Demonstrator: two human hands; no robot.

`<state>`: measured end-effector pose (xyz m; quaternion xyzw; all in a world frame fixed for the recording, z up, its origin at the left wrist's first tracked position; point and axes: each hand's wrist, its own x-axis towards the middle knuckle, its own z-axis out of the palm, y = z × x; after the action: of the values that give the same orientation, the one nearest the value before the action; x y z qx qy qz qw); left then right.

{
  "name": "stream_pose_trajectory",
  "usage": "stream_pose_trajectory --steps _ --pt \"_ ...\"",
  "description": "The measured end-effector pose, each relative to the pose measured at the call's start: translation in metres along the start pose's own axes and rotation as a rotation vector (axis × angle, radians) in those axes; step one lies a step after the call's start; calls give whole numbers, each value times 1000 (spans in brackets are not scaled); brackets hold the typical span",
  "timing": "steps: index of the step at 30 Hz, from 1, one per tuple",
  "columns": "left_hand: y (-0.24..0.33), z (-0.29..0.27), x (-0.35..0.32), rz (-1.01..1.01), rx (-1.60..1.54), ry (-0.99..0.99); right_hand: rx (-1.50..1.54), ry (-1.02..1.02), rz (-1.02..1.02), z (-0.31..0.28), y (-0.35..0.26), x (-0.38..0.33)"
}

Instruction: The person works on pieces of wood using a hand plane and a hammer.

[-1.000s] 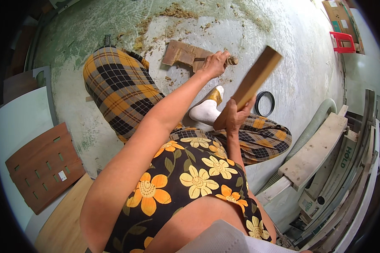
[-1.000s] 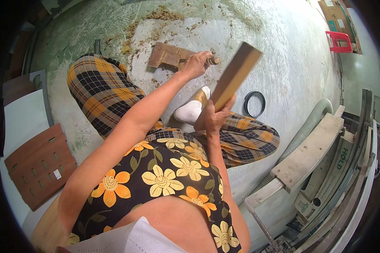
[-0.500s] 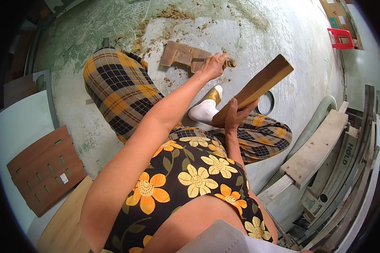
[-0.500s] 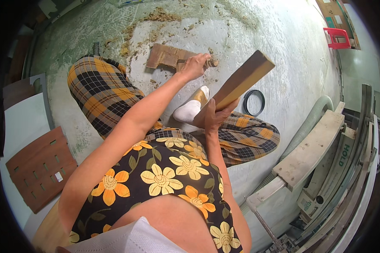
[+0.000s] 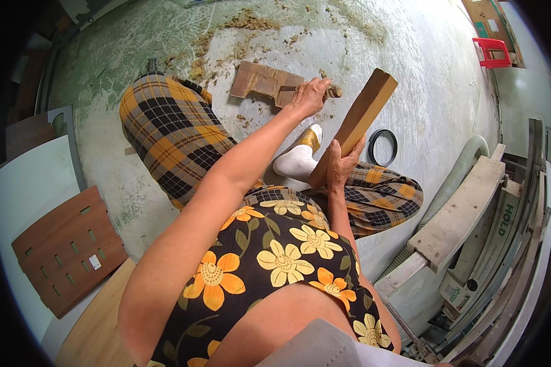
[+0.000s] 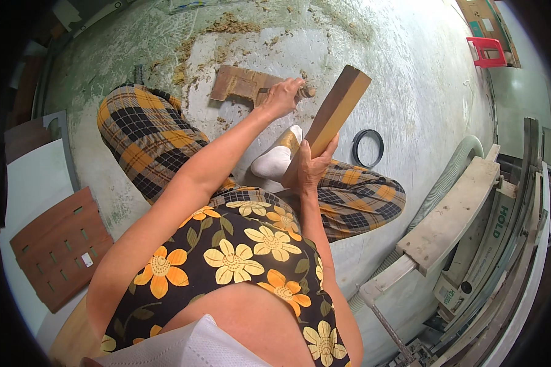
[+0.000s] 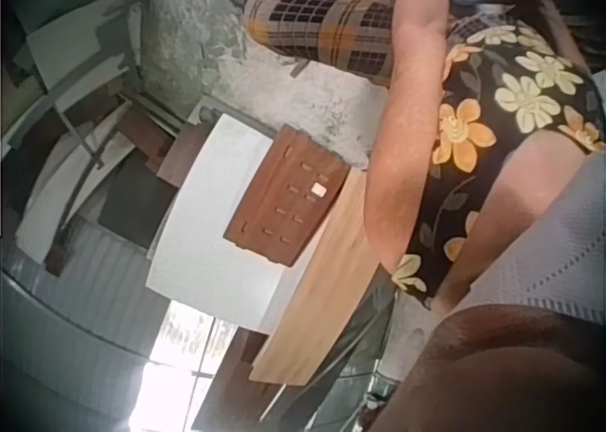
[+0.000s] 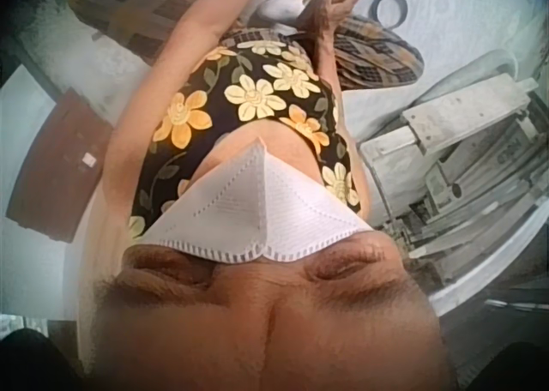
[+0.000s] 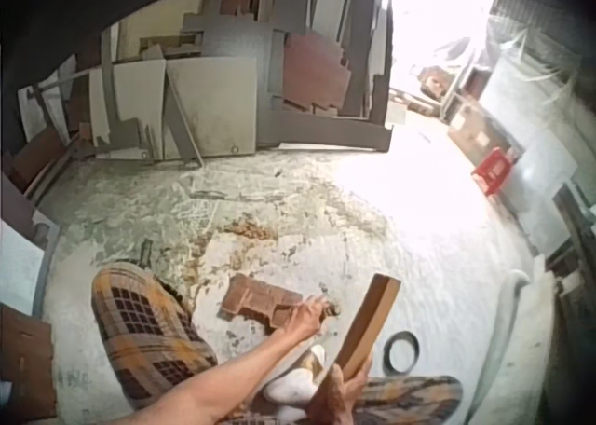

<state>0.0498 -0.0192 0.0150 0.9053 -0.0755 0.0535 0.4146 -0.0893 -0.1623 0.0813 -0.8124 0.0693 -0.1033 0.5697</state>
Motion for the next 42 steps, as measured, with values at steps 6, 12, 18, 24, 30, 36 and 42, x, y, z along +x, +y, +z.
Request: stream_pose_trajectory --steps 6,12,18,24,30,36,42 --pt "-1 -4 3 -21 26 -11 -22 -36 5 1 -4 -3" --pt "-5 -6 3 -4 -4 40 -39 -40 -34 4 -4 -3" --pt "-4 -11 5 -31 17 27 -30 -49 -46 4 -3 -3" --pt "-6 -13 5 -53 -19 39 9 -47 15 4 -7 -4" --pt "-11 -15 4 -20 -55 109 46 -22 -131 1 1 2" --pt "-9 -12 5 29 -88 113 -38 -15 -37 11 1 -5" --pt "-15 -4 0 0 -24 70 -64 -157 105 11 -15 -7"
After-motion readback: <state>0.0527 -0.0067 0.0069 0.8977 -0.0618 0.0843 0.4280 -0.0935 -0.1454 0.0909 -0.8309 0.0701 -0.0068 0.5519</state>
